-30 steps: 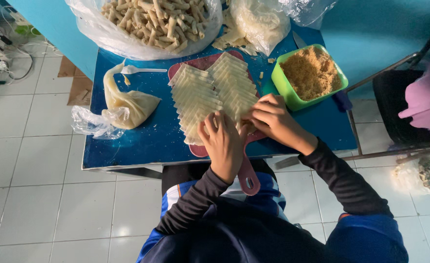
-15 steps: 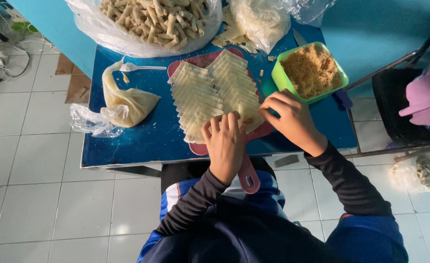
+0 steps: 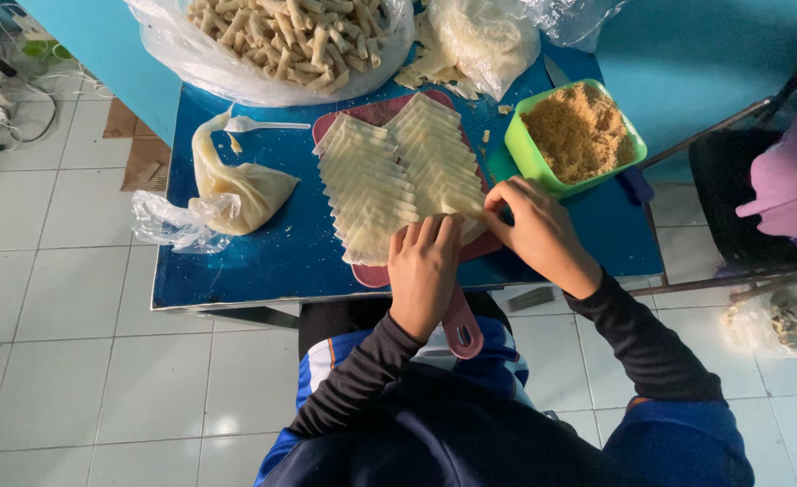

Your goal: The person places thin dough wrappers on a pink board, folds and pleats them by hand into layered shapes, and arranges the folded pieces in rows on the board. They occasionally use a spoon to scoop brown filling from a green container and handle dough from a plastic bag.

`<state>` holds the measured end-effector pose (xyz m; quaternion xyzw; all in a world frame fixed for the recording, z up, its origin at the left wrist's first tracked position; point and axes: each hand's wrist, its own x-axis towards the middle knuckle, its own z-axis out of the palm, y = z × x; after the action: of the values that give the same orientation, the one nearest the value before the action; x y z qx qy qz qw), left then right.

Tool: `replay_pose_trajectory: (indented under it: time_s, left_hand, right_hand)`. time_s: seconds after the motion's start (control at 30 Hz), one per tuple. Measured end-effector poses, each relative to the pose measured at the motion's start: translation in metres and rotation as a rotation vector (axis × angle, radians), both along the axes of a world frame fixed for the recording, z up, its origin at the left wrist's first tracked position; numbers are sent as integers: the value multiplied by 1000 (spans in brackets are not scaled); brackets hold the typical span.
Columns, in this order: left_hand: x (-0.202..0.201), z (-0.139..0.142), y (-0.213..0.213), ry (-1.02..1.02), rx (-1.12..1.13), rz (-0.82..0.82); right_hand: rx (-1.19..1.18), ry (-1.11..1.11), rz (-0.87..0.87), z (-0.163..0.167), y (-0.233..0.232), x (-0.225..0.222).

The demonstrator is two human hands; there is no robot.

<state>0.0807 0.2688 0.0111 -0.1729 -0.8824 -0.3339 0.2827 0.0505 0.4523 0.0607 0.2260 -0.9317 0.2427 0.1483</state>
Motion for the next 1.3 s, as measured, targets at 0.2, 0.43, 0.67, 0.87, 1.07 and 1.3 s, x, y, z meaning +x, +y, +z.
replay_pose_trajectory:
  time_s: [0.2, 0.43, 0.67, 0.87, 1.07, 1.3]
  left_hand:
    - [-3, -3, 2, 10, -13, 11]
    - [-8, -6, 4, -61, 23, 25]
    - [-8, -4, -1, -79, 70, -20]
    - [-4, 1, -24, -53, -38, -175]
    - [-12, 1, -24, 151, -100, -189]
    - [-27, -4, -13, -84, 41, -136]
  right_hand:
    - [-162, -142, 8, -4, -5, -2]
    - [-208, -95, 50, -15, -8, 5]
    - [24, 148, 199, -20, 1, 12]
    - [56, 187, 266, -14, 3, 8]
    - [85, 151, 339, -1, 3, 2]
    - [5, 30, 318, -6, 5, -18]
